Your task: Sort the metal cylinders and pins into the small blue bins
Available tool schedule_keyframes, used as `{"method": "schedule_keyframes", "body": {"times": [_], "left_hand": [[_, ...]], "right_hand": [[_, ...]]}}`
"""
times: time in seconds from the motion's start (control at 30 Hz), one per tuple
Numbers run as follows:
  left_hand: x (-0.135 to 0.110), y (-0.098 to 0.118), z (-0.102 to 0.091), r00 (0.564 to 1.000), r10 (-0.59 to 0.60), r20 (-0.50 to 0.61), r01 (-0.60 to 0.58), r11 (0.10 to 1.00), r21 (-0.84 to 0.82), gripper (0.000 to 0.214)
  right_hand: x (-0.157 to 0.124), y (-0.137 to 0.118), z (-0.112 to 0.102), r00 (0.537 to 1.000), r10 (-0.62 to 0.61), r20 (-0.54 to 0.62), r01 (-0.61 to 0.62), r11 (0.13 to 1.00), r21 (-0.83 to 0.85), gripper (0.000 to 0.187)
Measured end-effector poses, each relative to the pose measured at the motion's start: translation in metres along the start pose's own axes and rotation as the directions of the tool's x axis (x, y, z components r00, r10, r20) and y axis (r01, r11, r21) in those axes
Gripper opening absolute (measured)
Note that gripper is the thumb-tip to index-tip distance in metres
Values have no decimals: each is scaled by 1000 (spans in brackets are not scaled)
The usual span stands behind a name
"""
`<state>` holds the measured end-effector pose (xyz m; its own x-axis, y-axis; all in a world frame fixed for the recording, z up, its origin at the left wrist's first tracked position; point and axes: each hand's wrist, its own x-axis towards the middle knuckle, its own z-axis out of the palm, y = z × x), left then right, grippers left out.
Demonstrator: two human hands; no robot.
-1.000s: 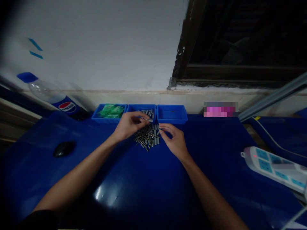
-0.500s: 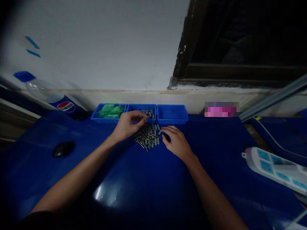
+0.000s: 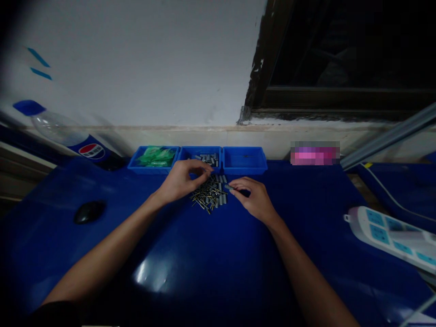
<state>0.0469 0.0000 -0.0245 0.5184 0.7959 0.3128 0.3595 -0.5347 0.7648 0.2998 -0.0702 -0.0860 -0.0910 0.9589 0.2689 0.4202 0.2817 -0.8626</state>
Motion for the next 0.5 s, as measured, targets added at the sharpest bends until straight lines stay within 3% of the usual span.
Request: {"method": "schedule_keyframes", "body": {"times": [0.07, 0.17, 0.5], "left_hand": [[-1, 1, 0, 998, -2, 68, 6, 998, -58, 20], [-3, 3, 2, 990, -16, 138, 36, 988, -147, 20], [-6, 6, 17, 960, -41, 276, 122, 951, -285, 20]], "right_hand": [[0, -1, 5, 993, 89, -80, -74, 981, 179, 22], [2, -5, 9, 982, 137, -127, -92, 947, 307, 26], [-1, -17, 23, 982, 85, -171, -21, 937, 348, 26]]}}
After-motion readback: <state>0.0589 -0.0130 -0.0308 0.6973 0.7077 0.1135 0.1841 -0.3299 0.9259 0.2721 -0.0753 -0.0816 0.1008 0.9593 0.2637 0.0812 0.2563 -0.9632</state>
